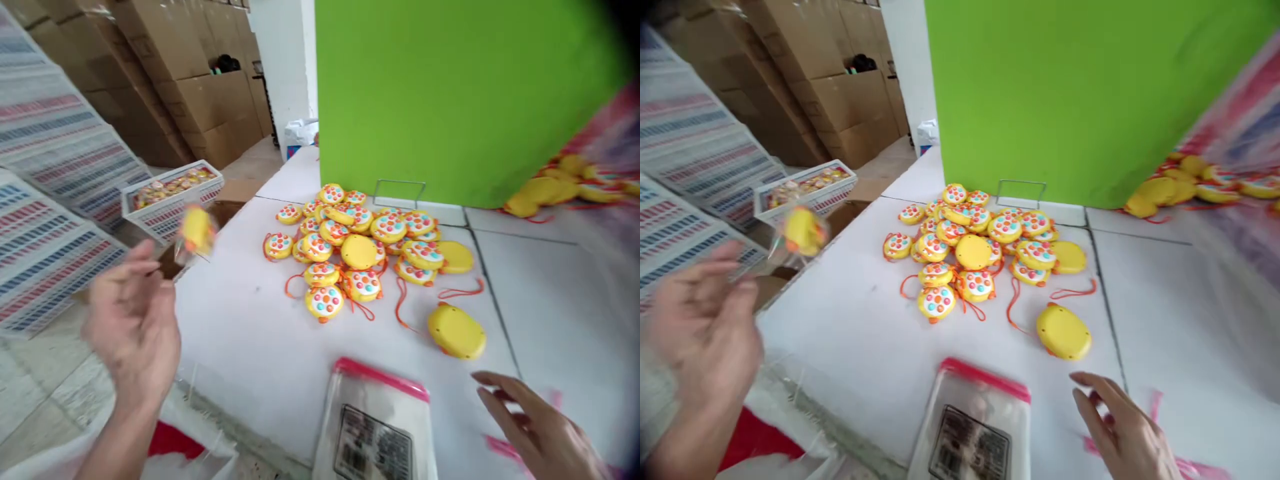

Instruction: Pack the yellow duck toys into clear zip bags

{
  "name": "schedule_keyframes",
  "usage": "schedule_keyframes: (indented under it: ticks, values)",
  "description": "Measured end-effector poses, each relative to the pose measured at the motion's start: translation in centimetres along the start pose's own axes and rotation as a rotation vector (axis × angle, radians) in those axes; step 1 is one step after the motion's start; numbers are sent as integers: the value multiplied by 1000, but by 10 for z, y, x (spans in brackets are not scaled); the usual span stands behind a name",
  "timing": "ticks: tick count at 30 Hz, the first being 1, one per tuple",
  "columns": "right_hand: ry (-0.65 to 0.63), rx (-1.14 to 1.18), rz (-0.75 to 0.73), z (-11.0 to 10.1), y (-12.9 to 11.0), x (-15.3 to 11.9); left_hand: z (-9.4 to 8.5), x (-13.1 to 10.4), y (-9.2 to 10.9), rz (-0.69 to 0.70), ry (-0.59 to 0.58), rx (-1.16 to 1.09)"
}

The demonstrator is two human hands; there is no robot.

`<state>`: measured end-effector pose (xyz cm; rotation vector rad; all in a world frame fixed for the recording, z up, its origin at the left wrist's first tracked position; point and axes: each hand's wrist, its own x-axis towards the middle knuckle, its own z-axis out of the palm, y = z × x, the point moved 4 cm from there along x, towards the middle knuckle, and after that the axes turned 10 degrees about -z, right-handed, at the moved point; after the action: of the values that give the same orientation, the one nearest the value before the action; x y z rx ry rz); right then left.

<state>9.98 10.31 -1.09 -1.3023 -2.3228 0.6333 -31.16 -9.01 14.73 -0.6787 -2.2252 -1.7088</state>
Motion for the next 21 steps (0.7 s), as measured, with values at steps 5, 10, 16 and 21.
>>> schedule_keyframes:
  ticks: [5,10,16,21]
  values:
    - [-10,-231,48,-14,6,36,60,-128,1,354,-744,234]
    - [-51,-229,125,4,14,72,100,-247,-22,661,-967,327]
    - [-21,-155,43,20,-13,64,111,-265,-37,706,-927,374]
    - [15,-2,-69,17,-50,27,116,-264,-32,614,-1013,343]
